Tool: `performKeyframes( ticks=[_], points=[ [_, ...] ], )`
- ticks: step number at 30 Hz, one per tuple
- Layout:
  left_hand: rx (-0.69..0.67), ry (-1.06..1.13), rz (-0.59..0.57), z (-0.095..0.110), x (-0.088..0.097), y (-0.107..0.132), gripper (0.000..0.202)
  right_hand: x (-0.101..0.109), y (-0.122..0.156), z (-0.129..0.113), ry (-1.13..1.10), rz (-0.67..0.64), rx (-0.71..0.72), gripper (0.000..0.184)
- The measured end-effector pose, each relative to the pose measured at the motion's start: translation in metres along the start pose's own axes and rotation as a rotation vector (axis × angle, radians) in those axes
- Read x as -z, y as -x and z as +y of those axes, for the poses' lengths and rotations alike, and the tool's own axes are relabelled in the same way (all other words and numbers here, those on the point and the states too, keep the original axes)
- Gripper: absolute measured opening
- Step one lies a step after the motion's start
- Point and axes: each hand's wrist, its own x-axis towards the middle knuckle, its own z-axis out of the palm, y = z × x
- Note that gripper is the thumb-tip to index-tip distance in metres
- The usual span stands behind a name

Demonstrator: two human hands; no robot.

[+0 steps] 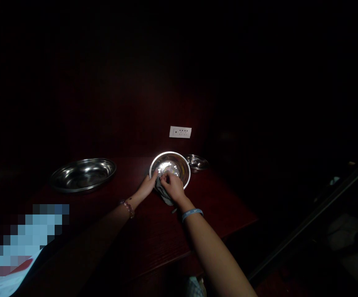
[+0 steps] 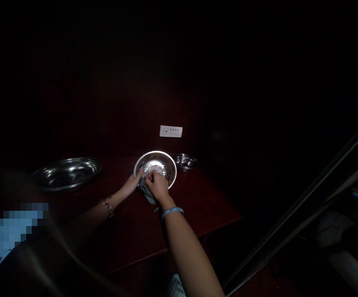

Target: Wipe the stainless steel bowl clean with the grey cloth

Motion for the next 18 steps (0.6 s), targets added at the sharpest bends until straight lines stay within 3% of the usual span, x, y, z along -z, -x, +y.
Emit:
performKeyframes(
  ticks=[18],
  points=[
    [-0.030, -0.006, -0.014, 0.0038, -0.0006, 0.0031, 0.048, -0.0025, 0.0001, 0.0032, -0.013, 0.001, -0.008, 0.007]
  ],
)
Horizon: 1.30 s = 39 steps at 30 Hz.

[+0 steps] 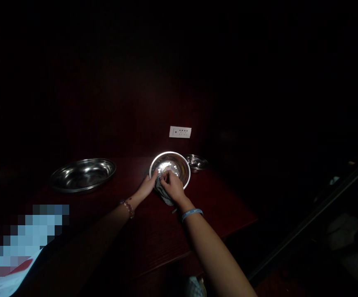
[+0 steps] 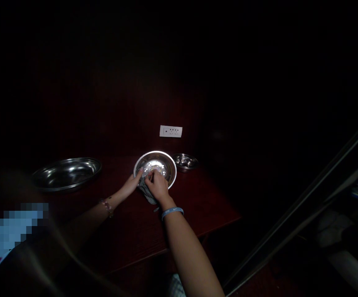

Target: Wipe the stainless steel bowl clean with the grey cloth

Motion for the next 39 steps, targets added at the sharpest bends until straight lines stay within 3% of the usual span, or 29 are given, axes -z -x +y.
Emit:
performKeyframes(
  ticks=[11, 22, 32, 39],
  points=[
    [0.021, 0.027, -0.006, 0.004, 0.000, 0.002, 0.046, -0.001, 0.000, 0.000, 0.026, -0.004, 0.010, 0.011],
    [0.020, 0.043, -0.008, -0.003, 0.000, -0.003, 0.063, -0.003, -0.001, 0.000, 0.082, -0.001, -0.028, 0.010],
    [0.030, 0.020, -0.003, -0.007, 0.001, -0.005, 0.046, -0.004, -0.001, 0.002, 0.103, 0.008, -0.044, 0.011],
    [0.004, 0.002, -0.023, -0.005, 0.001, -0.004, 0.056, -0.001, 0.001, 0.000, 0.003, 0.009, -0.027, 0.014]
  ],
)
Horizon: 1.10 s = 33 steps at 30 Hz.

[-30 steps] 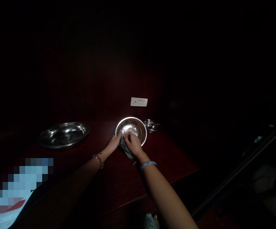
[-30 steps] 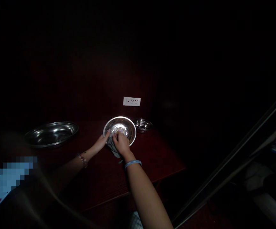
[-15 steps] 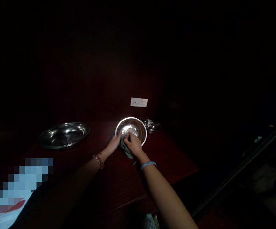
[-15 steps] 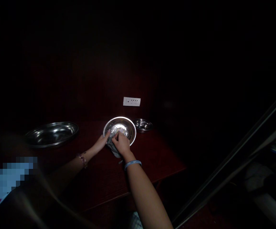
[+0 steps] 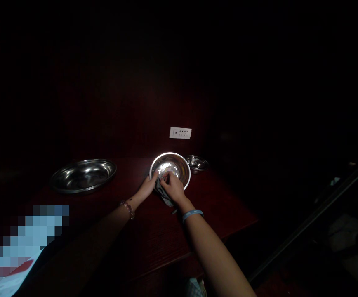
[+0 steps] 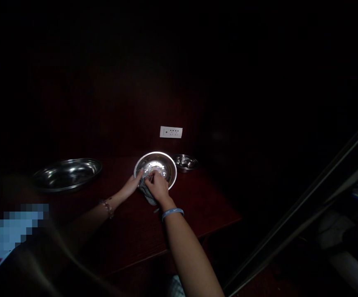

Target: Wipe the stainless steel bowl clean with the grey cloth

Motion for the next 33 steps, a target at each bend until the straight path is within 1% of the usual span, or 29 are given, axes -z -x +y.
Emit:
performKeyframes(
  ticks=[8, 13, 16, 25, 29, 33],
  points=[
    [0.050, -0.009, 0.021, 0.0086, -0.0019, 0.0046, 0.058, 0.0025, -0.0014, -0.0002, 0.006, 0.030, 0.025, 0.017],
    [0.030, -0.002, 0.037, 0.0096, -0.0022, 0.0061, 0.046, 0.0040, -0.0011, -0.0023, 0.026, 0.024, 0.011, 0.017],
    [0.038, -0.005, 0.044, 0.0097, -0.0022, 0.0062, 0.044, 0.0039, -0.0004, -0.0032, 0.042, 0.033, 0.016, 0.015],
    [0.007, -0.014, 0.016, 0.0018, -0.0010, 0.0015, 0.057, -0.0007, -0.0023, -0.0004, 0.067, 0.037, -0.017, 0.009],
    [0.019, -0.017, 0.030, 0.0015, -0.0014, 0.0008, 0.058, 0.0003, -0.0021, -0.0006, 0.057, 0.023, -0.018, 0.010],
    [0.021, 0.009, 0.006, 0.0013, -0.0012, 0.0005, 0.060, 0.0016, -0.0013, -0.0013, 0.031, 0.015, -0.010, 0.009]
  ],
)
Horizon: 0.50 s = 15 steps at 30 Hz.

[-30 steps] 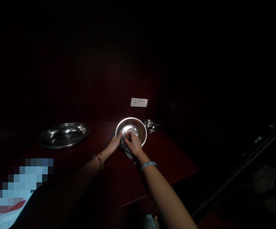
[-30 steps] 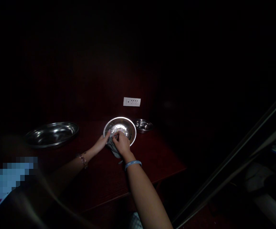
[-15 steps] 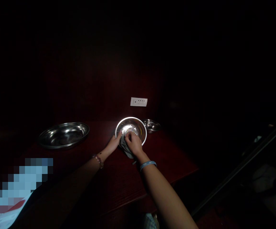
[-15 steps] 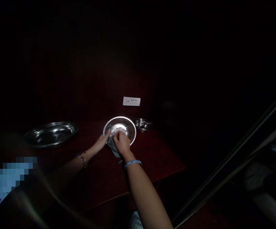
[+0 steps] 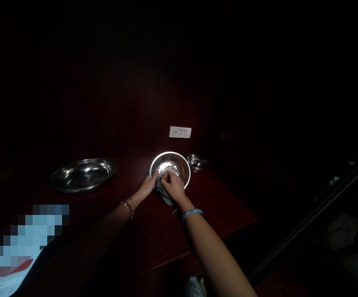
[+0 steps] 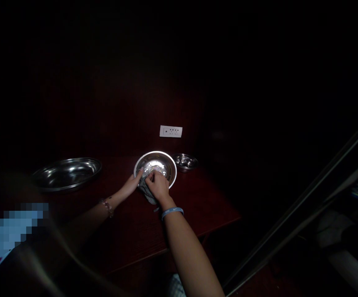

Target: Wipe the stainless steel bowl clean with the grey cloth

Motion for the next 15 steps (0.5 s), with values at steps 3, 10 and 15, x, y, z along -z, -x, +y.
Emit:
performKeyframes(
  ticks=[3, 10, 15],
  points=[
    [0.003, -0.009, -0.011, -0.0010, 0.0009, -0.0005, 0.061, -0.0004, 0.0000, 0.0005, -0.011, 0.011, 0.007, 0.008],
    [0.010, -0.039, 0.008, 0.0023, 0.0006, 0.0014, 0.053, 0.0001, 0.0002, -0.0013, 0.016, 0.012, 0.006, 0.009],
    [0.012, -0.036, 0.022, 0.0064, -0.0006, 0.0040, 0.050, 0.0003, -0.0004, -0.0009, 0.007, -0.004, -0.004, 0.010]
  ],
)
